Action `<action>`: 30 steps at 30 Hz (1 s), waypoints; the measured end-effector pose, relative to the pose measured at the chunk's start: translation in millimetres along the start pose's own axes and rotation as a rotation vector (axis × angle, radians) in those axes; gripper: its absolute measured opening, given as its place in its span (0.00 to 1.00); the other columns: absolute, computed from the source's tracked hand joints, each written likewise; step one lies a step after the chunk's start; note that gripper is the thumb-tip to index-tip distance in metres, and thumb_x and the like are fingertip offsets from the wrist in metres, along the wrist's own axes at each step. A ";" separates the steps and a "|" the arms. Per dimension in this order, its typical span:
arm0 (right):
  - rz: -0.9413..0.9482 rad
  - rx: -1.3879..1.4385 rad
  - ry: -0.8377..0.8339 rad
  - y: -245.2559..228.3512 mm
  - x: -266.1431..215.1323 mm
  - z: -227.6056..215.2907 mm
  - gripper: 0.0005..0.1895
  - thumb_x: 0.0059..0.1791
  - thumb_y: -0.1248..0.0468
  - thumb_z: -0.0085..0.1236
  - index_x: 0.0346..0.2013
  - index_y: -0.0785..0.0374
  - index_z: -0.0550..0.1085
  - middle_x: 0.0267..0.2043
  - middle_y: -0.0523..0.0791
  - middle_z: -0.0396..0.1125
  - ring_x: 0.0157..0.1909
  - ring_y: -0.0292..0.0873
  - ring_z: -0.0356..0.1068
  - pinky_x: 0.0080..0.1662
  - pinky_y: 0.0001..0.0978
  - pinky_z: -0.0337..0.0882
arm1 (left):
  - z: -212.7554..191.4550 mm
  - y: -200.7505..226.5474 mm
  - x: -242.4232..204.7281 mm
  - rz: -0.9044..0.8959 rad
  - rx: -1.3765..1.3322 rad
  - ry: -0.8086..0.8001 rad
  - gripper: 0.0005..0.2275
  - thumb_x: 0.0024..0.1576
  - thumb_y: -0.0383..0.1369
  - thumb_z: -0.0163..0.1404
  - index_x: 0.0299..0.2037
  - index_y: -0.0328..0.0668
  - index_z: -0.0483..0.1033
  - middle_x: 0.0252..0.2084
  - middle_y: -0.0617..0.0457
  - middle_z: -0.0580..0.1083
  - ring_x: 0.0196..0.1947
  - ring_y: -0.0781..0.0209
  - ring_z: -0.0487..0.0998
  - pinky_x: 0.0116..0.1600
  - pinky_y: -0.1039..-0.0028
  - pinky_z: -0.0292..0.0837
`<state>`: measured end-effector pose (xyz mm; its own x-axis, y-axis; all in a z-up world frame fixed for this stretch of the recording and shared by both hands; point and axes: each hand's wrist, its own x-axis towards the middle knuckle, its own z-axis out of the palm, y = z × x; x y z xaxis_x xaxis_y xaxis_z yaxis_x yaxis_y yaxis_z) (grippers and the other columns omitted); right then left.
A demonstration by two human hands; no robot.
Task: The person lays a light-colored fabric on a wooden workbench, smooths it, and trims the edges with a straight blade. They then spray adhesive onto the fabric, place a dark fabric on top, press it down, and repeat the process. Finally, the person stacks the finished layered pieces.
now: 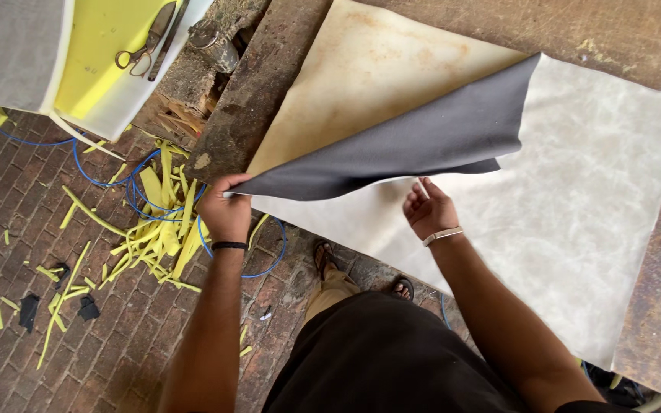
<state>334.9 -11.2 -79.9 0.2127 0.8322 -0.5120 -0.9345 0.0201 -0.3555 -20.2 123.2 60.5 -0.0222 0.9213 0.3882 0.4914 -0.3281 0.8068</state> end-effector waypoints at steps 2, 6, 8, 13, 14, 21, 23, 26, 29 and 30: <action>0.021 -0.092 0.076 1.8 9.4 -2.1 0.07 0.55 0.60 0.58 0.44 0.58 0.73 0.30 0.39 0.70 0.31 0.37 0.69 0.37 0.29 0.73 | 3.4 -33.2 3.0 -0.030 0.037 -0.022 0.08 0.51 0.20 0.61 0.36 0.44 0.84 0.36 0.52 0.82 0.37 0.64 0.83 0.42 0.76 0.77; 0.171 -0.151 0.206 4.7 28.4 14.7 0.11 0.54 0.56 0.58 0.40 0.60 0.71 0.30 0.43 0.71 0.29 0.40 0.68 0.37 0.33 0.74 | 12.3 -89.3 7.3 -0.083 0.027 -0.068 0.07 0.50 0.22 0.62 0.36 0.45 0.85 0.34 0.53 0.83 0.36 0.64 0.84 0.42 0.75 0.77; 0.271 -0.386 0.408 19.0 30.1 26.9 0.16 0.54 0.52 0.54 0.45 0.62 0.73 0.38 0.46 0.73 0.35 0.41 0.72 0.40 0.35 0.75 | 16.7 -111.5 12.7 -0.153 0.055 -0.111 0.07 0.49 0.24 0.64 0.35 0.46 0.85 0.33 0.53 0.82 0.34 0.64 0.84 0.40 0.74 0.77; 0.081 -1.060 0.362 87.9 10.6 50.1 0.18 0.53 0.54 0.52 0.51 0.62 0.76 0.51 0.53 0.72 0.46 0.47 0.73 0.49 0.40 0.75 | 21.7 -144.1 18.9 -0.270 0.108 -0.181 0.06 0.46 0.25 0.66 0.31 0.45 0.85 0.31 0.52 0.82 0.31 0.62 0.82 0.35 0.73 0.75; -0.024 -1.340 0.321 105.1 4.1 50.7 0.19 0.52 0.53 0.53 0.52 0.60 0.77 0.55 0.51 0.71 0.51 0.46 0.74 0.54 0.40 0.75 | 20.9 -148.1 19.7 -0.316 0.114 -0.204 0.05 0.46 0.26 0.66 0.31 0.44 0.85 0.30 0.52 0.82 0.30 0.63 0.82 0.34 0.73 0.75; -0.693 -2.452 0.106 141.0 -4.4 44.2 0.43 0.54 0.34 0.31 0.75 0.59 0.54 0.76 0.58 0.47 0.76 0.57 0.44 0.71 0.51 0.35 | 21.0 -165.6 22.6 -0.343 0.084 -0.250 0.07 0.43 0.26 0.67 0.30 0.41 0.84 0.27 0.51 0.81 0.27 0.63 0.81 0.33 0.72 0.75; -0.614 -2.506 0.141 143.9 3.8 53.1 0.45 0.54 0.32 0.24 0.75 0.58 0.49 0.77 0.56 0.43 0.78 0.56 0.41 0.71 0.52 0.30 | 17.5 -171.5 24.2 -0.437 0.026 -0.288 0.05 0.46 0.25 0.65 0.32 0.42 0.85 0.28 0.51 0.82 0.27 0.64 0.82 0.33 0.72 0.76; -0.473 -2.656 0.026 146.2 19.6 79.7 0.46 0.54 0.30 0.21 0.76 0.59 0.48 0.77 0.54 0.43 0.77 0.57 0.41 0.72 0.55 0.31 | 20.1 -179.8 27.1 -0.551 -0.023 -0.328 0.04 0.50 0.27 0.62 0.35 0.42 0.84 0.29 0.51 0.82 0.26 0.63 0.82 0.33 0.71 0.77; 0.006 -2.672 -0.127 152.4 40.5 119.6 0.43 0.55 0.31 0.19 0.77 0.52 0.50 0.78 0.49 0.48 0.79 0.52 0.47 0.76 0.54 0.40 | 21.1 -187.1 24.5 -0.456 0.089 -0.296 0.06 0.48 0.27 0.63 0.34 0.39 0.84 0.30 0.48 0.81 0.27 0.61 0.82 0.35 0.69 0.76; 0.204 -2.632 -0.170 156.5 51.3 135.7 0.42 0.56 0.31 0.18 0.77 0.49 0.51 0.79 0.47 0.50 0.80 0.49 0.49 0.77 0.52 0.44 | 22.1 -190.1 25.9 -0.386 0.149 -0.269 0.07 0.46 0.27 0.65 0.33 0.37 0.84 0.30 0.47 0.81 0.28 0.61 0.81 0.36 0.69 0.75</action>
<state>160.8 109.8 -55.7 0.0948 0.7567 -0.6469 0.9702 -0.2159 -0.1104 -94.9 214.0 -92.7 -0.0110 0.9974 -0.0711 0.6110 0.0630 0.7891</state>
